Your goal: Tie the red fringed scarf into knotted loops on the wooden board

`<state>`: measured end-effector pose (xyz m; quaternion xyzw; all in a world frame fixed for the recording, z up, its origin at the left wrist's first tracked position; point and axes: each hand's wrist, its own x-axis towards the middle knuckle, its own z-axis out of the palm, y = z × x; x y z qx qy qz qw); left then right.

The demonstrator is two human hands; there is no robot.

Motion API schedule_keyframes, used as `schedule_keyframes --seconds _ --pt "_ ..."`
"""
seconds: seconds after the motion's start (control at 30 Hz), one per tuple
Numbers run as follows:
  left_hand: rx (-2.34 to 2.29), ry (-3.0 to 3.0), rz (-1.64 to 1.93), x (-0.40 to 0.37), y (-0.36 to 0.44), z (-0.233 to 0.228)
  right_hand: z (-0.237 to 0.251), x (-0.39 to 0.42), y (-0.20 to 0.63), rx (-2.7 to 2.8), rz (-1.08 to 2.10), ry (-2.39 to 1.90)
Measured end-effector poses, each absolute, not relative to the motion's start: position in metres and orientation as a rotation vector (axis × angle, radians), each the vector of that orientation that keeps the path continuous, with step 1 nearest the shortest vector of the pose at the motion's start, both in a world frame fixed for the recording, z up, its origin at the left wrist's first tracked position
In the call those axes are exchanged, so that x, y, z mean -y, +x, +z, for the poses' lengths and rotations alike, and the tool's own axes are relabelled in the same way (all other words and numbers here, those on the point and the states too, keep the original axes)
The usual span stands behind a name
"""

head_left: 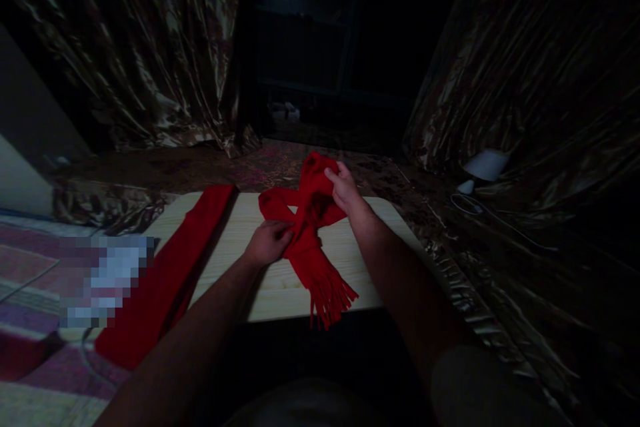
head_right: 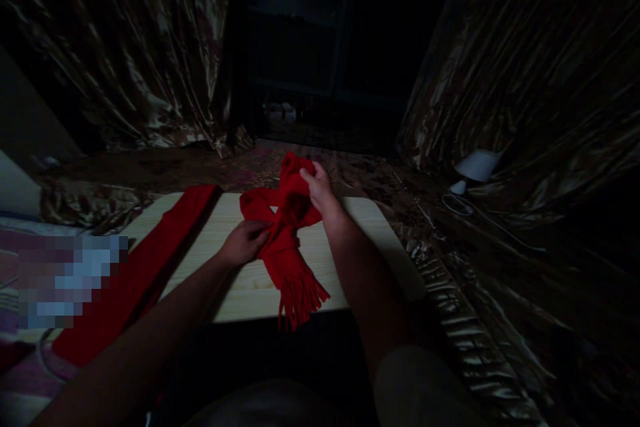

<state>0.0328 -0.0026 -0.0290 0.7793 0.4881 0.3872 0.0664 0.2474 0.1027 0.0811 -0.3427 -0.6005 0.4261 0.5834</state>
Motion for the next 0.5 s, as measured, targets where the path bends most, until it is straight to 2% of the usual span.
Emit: schedule_keyframes --seconds 0.07,0.17,0.27,0.37,0.5 --pt "-1.486 2.33 1.158 0.004 0.033 -0.028 0.071 -0.104 0.247 1.583 0.919 -1.114" --pt "-1.486 2.272 1.165 0.005 0.034 -0.026 0.052 -0.1 0.251 1.92 0.581 -1.622" --pt "-1.482 2.227 1.155 0.006 0.036 -0.025 0.042 -0.099 0.25 1.911 0.345 -1.701" --pt "-1.581 2.1 1.239 0.007 0.037 -0.023 0.04 -0.103 0.236 1.71 0.541 -1.453" --pt "-1.768 1.637 1.467 0.004 0.032 -0.024 0.031 -0.106 0.22 1.561 0.804 -1.225"
